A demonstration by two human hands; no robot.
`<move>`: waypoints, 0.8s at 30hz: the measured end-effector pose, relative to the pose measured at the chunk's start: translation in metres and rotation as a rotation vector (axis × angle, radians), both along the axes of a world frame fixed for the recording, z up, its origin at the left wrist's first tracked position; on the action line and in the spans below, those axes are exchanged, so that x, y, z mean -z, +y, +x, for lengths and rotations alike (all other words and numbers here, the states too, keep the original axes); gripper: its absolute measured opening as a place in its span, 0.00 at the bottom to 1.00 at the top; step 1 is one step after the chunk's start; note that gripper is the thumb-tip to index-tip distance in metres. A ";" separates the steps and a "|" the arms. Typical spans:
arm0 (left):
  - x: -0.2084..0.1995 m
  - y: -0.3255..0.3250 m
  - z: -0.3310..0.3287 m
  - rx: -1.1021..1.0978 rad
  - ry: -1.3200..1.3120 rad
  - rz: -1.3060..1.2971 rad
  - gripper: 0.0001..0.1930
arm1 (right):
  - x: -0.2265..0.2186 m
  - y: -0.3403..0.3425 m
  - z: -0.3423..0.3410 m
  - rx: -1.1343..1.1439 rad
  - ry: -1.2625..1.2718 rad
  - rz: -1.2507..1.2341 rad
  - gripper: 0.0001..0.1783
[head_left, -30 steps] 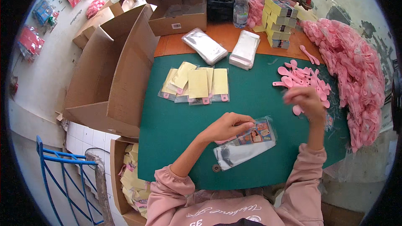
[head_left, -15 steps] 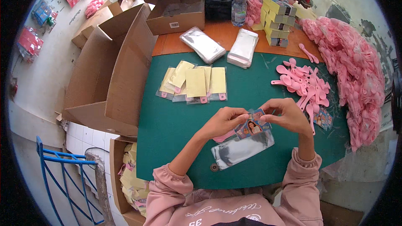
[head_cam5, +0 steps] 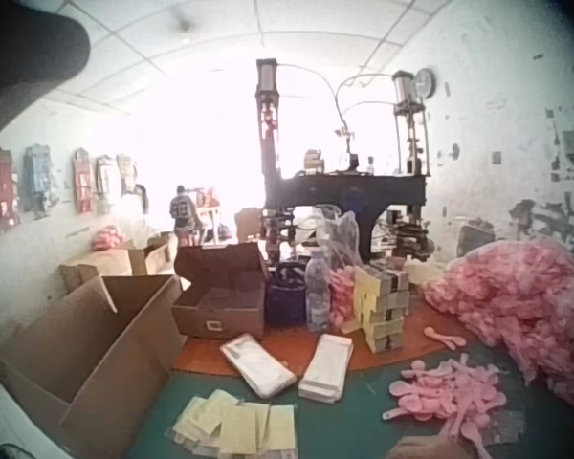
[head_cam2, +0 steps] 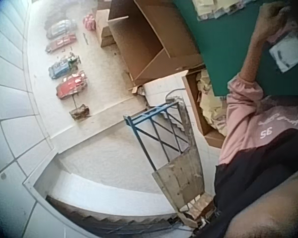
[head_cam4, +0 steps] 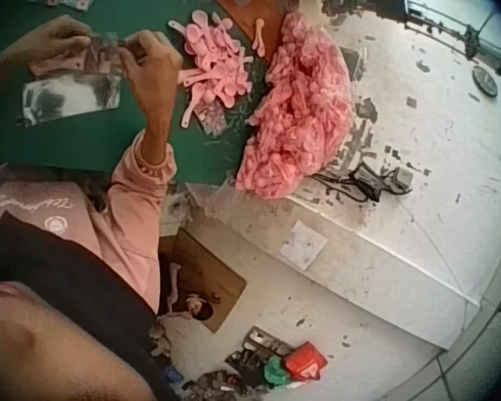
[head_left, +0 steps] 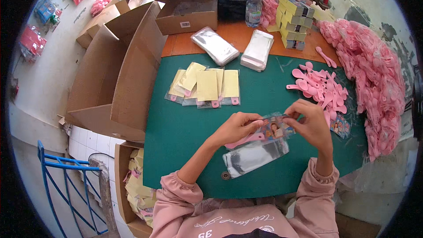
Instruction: The person repeatedly places pink plastic spoons and small printed cards into clear plastic bags, then seals each bag and stacks them on the table. The person also handles stacks of empty plastic bags and organizes the sealed packages.
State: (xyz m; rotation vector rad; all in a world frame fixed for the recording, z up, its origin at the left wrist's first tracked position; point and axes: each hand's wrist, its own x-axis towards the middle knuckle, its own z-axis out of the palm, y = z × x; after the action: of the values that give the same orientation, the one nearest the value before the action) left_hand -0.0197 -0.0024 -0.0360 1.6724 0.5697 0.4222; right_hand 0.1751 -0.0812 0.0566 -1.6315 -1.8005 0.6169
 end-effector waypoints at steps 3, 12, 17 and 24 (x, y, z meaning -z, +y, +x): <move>-0.006 -0.005 0.007 -0.007 -0.059 0.007 0.16 | 0.019 0.008 0.002 -0.098 0.077 -0.172 0.11; -0.009 0.004 -0.007 0.046 0.203 0.119 0.32 | 0.046 0.014 0.006 -0.165 0.176 -0.267 0.12; 0.005 0.026 -0.026 0.259 -0.133 -0.297 0.34 | 0.062 0.018 0.022 -0.021 0.412 -0.154 0.10; 0.000 0.020 -0.022 0.130 -0.033 -0.281 0.32 | 0.060 0.014 0.028 0.008 0.503 -0.358 0.11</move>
State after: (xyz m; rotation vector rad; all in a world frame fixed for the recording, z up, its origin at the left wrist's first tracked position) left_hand -0.0418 0.0175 -0.0356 1.4212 0.4688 0.2615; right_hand 0.2027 -0.0672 -0.0038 -1.5198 -1.3652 1.2764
